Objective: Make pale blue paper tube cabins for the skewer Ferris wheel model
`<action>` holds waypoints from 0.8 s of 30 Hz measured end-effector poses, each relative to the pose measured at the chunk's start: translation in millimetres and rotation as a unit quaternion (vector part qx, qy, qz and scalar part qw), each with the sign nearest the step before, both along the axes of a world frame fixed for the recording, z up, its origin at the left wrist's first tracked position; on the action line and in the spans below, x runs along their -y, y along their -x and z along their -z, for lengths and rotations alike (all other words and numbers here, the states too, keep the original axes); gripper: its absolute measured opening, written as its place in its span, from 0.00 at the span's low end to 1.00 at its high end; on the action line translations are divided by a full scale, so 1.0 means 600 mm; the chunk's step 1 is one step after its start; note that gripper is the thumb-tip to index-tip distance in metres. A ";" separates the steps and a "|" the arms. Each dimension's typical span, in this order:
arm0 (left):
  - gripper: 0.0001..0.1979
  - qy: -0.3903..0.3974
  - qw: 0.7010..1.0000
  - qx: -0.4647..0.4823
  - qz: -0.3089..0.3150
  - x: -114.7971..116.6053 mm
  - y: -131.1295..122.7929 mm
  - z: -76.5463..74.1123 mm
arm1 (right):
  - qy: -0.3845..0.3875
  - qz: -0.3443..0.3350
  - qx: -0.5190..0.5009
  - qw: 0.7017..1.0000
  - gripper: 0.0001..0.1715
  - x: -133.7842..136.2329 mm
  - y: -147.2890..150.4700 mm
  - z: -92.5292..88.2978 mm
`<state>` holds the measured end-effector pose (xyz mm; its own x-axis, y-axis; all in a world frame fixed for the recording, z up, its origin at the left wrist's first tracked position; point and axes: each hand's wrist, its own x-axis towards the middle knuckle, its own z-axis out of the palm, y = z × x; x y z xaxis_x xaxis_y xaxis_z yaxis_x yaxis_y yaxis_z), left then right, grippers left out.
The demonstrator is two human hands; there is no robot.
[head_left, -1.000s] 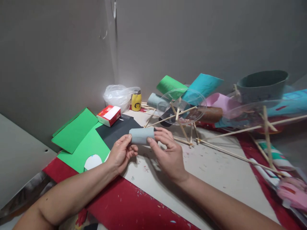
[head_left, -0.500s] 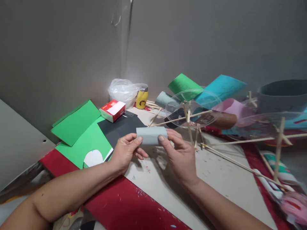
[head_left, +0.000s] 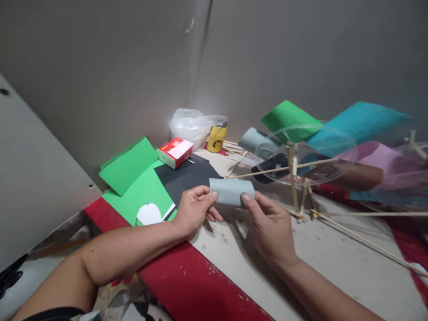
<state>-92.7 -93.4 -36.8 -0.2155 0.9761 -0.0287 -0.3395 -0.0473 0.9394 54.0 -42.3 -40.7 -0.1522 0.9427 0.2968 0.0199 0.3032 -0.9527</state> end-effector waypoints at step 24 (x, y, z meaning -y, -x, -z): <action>0.26 -0.058 0.993 -0.051 0.089 0.005 0.005 0.033 | 0.007 0.004 -0.094 0.996 0.25 0.059 -0.004 0.033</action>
